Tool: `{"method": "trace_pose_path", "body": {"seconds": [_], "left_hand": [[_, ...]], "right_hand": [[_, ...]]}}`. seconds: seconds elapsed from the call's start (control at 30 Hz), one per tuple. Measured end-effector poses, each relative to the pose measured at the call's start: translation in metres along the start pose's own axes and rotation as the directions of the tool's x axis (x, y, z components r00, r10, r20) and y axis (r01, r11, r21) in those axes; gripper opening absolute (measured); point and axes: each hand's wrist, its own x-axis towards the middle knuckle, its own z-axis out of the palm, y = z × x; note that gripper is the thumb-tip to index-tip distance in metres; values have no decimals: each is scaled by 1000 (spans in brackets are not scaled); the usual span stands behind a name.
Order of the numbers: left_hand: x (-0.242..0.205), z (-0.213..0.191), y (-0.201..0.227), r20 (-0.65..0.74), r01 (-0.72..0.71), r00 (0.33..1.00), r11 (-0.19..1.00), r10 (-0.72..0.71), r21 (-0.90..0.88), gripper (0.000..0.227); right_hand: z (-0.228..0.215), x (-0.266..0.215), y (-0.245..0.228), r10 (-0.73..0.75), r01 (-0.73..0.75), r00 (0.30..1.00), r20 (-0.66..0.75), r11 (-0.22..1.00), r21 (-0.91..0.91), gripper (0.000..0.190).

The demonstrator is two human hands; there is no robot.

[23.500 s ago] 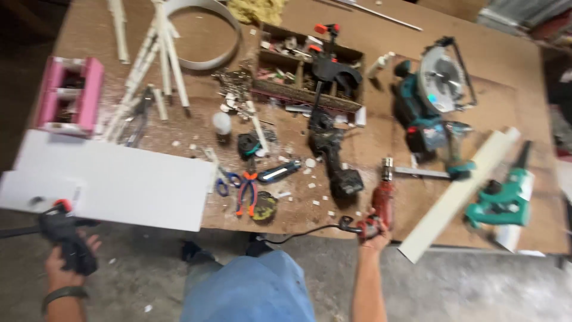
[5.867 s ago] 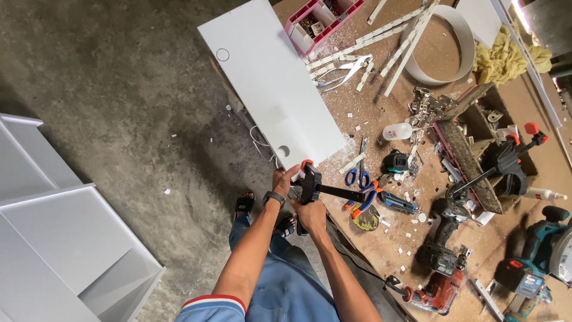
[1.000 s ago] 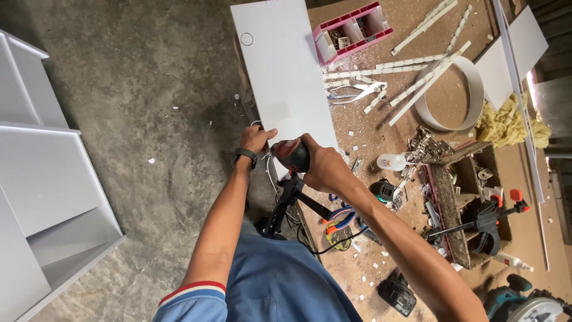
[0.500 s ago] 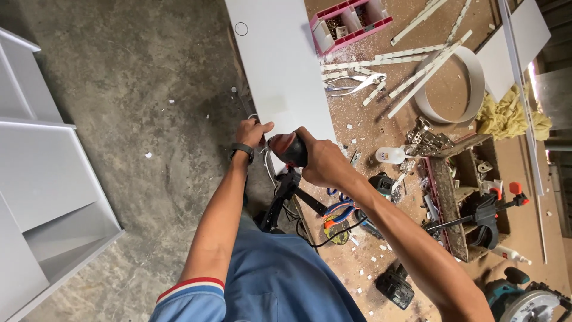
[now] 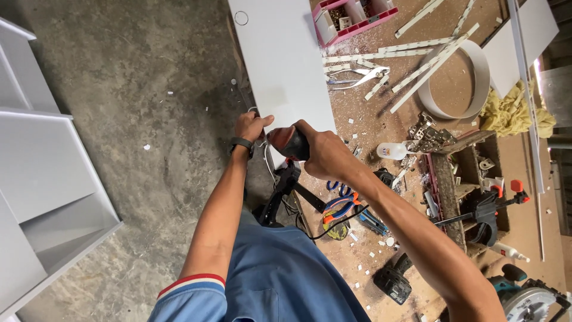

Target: Assembling cabinet panels and drilling holes for hardware at a woodworking workbench.

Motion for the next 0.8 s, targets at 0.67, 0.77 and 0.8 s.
{"method": "trace_pose_path", "body": {"seconds": [0.67, 0.77, 0.8], "left_hand": [[-3, 1, 4, 18, 31, 999, 999, -31, 9, 35], [-5, -2, 5, 18, 43, 999, 999, -43, -1, 35], [-5, -2, 6, 17, 48, 999, 999, -47, -5, 36]], "right_hand": [[0, 4, -12, 125, -119, 991, 50, 987, -113, 77], [0, 4, -15, 97, -93, 995, 27, 989, -118, 75], [-1, 3, -14, 87, -84, 996, 14, 990, -114, 72]]}}
